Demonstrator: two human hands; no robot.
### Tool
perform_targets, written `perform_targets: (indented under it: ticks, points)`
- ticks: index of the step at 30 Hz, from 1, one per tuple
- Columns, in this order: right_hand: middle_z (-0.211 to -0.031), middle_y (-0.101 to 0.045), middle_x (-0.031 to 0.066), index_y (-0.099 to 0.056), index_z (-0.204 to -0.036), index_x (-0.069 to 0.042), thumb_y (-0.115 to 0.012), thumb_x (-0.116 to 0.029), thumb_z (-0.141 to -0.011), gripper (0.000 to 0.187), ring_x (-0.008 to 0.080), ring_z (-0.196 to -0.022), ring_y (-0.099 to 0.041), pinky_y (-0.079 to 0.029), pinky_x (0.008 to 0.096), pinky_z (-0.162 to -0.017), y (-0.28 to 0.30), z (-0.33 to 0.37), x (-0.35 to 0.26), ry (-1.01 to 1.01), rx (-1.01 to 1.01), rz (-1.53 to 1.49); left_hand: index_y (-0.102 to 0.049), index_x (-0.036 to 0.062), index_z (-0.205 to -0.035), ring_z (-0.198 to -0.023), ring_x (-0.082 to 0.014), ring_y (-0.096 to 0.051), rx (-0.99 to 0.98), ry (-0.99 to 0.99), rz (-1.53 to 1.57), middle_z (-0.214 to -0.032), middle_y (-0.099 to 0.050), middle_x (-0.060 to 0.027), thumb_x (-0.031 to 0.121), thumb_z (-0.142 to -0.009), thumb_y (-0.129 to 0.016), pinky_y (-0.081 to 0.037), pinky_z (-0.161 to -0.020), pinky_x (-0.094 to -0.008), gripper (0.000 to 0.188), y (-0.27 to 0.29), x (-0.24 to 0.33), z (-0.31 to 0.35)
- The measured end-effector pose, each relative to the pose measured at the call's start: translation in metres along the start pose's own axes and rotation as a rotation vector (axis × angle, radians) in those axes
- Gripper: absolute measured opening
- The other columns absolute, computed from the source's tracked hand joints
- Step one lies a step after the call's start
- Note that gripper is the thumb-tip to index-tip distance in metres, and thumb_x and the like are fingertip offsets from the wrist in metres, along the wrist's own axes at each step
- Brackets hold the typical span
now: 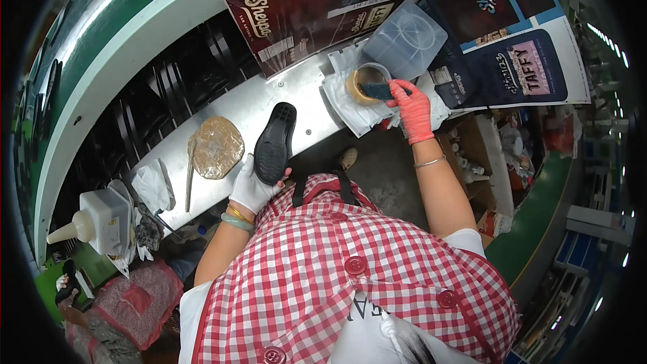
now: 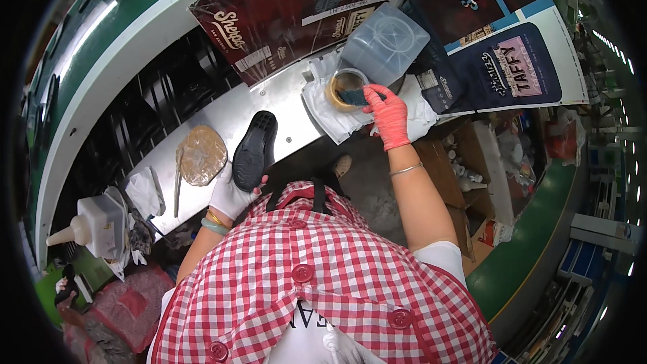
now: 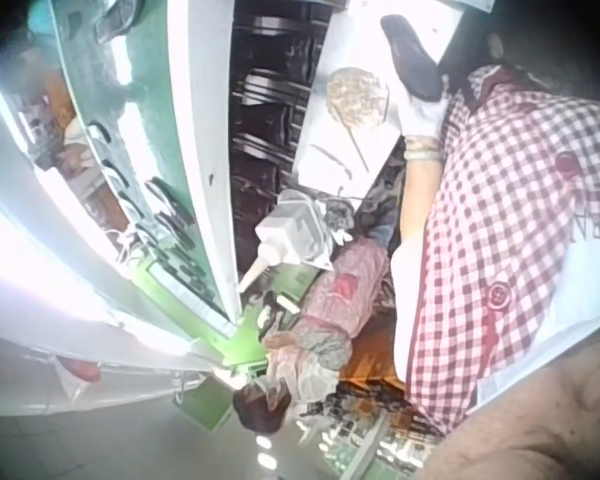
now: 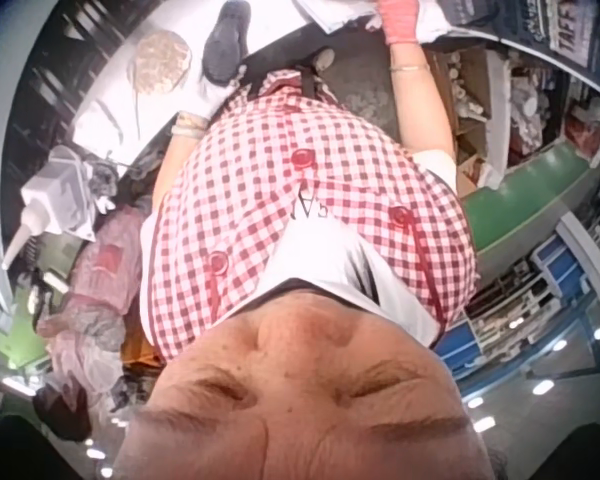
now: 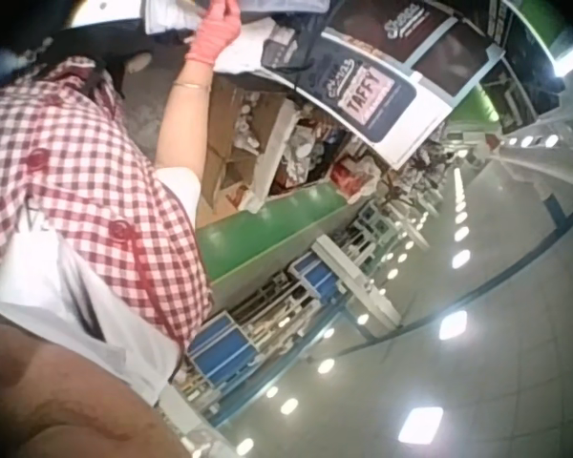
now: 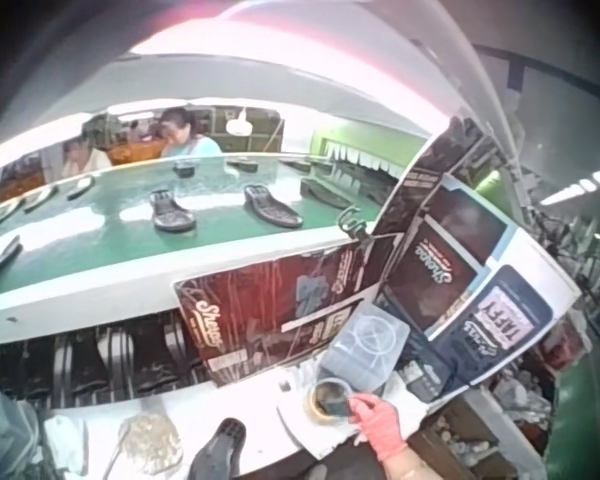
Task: The person cleans the soles of black slippers using a blue scrubbing tool. They repeatedly dip the tool into a small container of liquid and scrub the textured bottom of each slipper. The person handles the slippers one at a time, turning them over to access the sole, and places them on a green counter after cleaning.
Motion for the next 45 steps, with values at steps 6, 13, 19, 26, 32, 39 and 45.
perform_targets:
  ticks: [6,13,19,26,32,39,45]
  points:
    - [-0.072,-0.061,0.003,-0.062,-0.098,-0.004,-0.061,-0.024,-0.088,0.023,0.0057,-0.052,-0.056,-0.037,0.0176,-0.039,-0.019,0.04,-0.03,-0.064,-0.094,-0.31,-0.043,0.0096,-0.13,-0.104,-0.0353,-0.056,-0.188,-0.092,0.019,-0.122,-0.054,-0.015,0.05,-0.094,-0.036,-0.052,-0.071,-0.039,0.054,-0.065,0.013,0.0]
    - [-0.084,-0.066,0.0059,-0.061,-0.103,-0.001,-0.056,-0.02,-0.092,0.023,0.0082,-0.06,-0.062,-0.044,0.0152,-0.048,-0.096,0.131,-0.138,0.111,-0.288,-0.365,-0.039,0.007,-0.133,-0.116,-0.0397,-0.049,-0.408,-0.124,0.077,-0.129,-0.047,-0.0197,0.047,-0.093,-0.041,-0.051,-0.083,-0.0502,0.057,-0.147,0.016,0.018]
    - [-0.085,-0.065,0.0052,-0.062,-0.105,-0.001,-0.054,-0.019,-0.092,0.023,0.0092,-0.065,-0.063,-0.045,0.0173,-0.05,-0.107,0.154,-0.151,0.17,-0.321,-0.357,-0.037,0.0073,-0.135,-0.118,-0.0395,-0.046,-0.4,-0.161,0.083,-0.133,-0.042,-0.0205,0.042,-0.09,-0.051,-0.052,-0.083,-0.0519,0.058,-0.171,0.011,0.032]
    - [-0.085,-0.065,0.0048,-0.063,-0.103,-0.001,-0.054,-0.015,-0.092,0.02,0.0087,-0.066,-0.063,-0.046,0.0181,-0.051,-0.106,0.162,-0.149,0.189,-0.289,-0.318,-0.039,0.0077,-0.133,-0.115,-0.0348,-0.049,-0.36,-0.199,0.013,-0.127,-0.048,-0.0182,0.045,-0.088,-0.054,-0.051,-0.085,-0.0511,0.06,-0.171,0.004,0.039]
    - [-0.083,-0.065,0.0055,-0.063,-0.1,0.002,-0.057,-0.01,-0.089,0.017,0.0091,-0.065,-0.062,-0.05,0.0212,-0.055,-0.097,0.166,-0.16,0.34,-0.155,-0.323,-0.037,0.0092,-0.134,-0.118,-0.0355,-0.047,-0.366,-0.22,-0.088,-0.131,-0.044,-0.0169,0.047,-0.086,-0.056,-0.052,-0.084,-0.0512,0.064,-0.179,-0.002,0.045]
    - [-0.08,-0.065,0.0059,-0.064,-0.097,0.002,-0.057,-0.01,-0.089,0.016,0.0083,-0.066,-0.062,-0.048,0.0211,-0.052,-0.081,0.153,-0.173,0.441,-0.063,-0.269,-0.035,0.0107,-0.137,-0.118,-0.0388,-0.047,-0.315,-0.215,-0.177,-0.133,-0.044,-0.0146,0.051,-0.083,-0.059,-0.052,-0.083,-0.0512,0.071,-0.176,-0.01,0.049]
    - [-0.078,-0.065,0.0049,-0.063,-0.098,0.001,-0.056,-0.012,-0.09,0.017,0.009,-0.063,-0.063,-0.046,0.0203,-0.049,-0.073,0.141,-0.185,0.407,-0.057,-0.37,-0.033,0.011,-0.138,-0.12,-0.039,-0.045,-0.347,-0.174,-0.239,-0.135,-0.042,-0.0142,0.051,-0.082,-0.059,-0.051,-0.085,-0.0514,0.073,-0.175,-0.015,0.048]
Point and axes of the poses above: each hand's wrist, its own z-axis away from the middle knuckle, its own y-axis out of the back of the hand, x = y × z, the point moved 10 cm from there along -z, towards the middle knuckle
